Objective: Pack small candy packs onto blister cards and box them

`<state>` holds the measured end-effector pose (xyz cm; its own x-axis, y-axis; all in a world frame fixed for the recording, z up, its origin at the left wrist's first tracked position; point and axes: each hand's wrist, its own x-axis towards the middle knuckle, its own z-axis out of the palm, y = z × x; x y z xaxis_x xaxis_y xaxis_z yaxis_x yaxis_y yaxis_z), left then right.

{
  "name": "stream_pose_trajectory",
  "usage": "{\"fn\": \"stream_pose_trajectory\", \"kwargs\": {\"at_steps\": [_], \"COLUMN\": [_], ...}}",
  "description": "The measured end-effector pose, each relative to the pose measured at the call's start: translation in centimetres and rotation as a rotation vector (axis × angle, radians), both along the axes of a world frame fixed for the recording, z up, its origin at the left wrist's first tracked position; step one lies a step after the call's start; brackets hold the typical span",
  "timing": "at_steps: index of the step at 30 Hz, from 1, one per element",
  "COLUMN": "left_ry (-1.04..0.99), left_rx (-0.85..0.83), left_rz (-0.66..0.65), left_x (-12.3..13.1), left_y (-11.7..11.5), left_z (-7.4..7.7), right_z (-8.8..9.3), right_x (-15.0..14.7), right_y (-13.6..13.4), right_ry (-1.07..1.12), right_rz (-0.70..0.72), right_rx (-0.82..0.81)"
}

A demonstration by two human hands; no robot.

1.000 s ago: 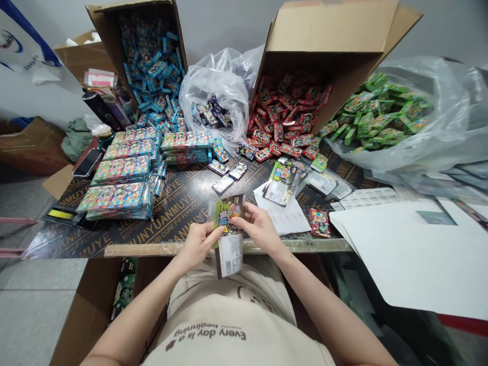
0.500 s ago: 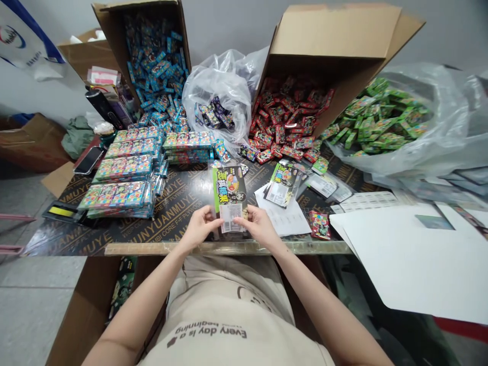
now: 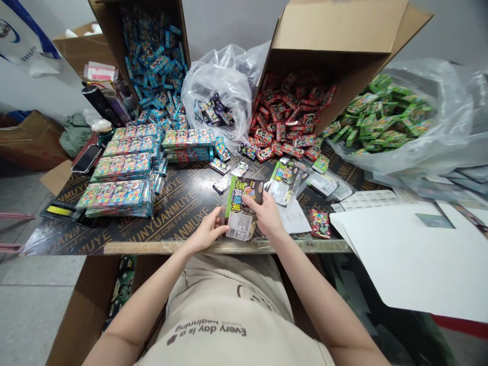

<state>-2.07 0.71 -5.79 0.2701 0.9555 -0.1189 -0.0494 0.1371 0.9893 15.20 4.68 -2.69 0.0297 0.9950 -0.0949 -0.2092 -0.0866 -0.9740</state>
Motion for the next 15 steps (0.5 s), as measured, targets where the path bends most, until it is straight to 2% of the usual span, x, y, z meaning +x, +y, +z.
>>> {"fn": "stream_pose_trajectory", "kwargs": {"at_steps": [3, 6, 10, 12, 15], "left_ry": [-0.026, 0.049, 0.136, 0.037, -0.193], "left_rx": [0.071, 0.158, 0.142, 0.098, 0.043], "left_rz": [-0.054, 0.049, 0.13, 0.16, 0.279], "left_x": [0.8, 1.3, 1.5, 1.9, 3.0], "left_y": [0.5, 1.3, 2.4, 2.5, 2.2], "left_z": [0.6, 0.9, 0.3, 0.4, 2.2], "right_z": [0.4, 0.6, 0.9, 1.2, 1.8], "right_x": [-0.6, -1.1, -1.3, -1.5, -2.3], "right_y": [0.5, 0.7, 1.4, 1.8, 1.8], "right_ry": [-0.058, -0.139, -0.046, 0.055, 0.198], "right_rz": [-0.077, -0.153, -0.248, -0.245, -0.225], "right_rx": [0.088, 0.182, 0.194, 0.119, 0.011]}}
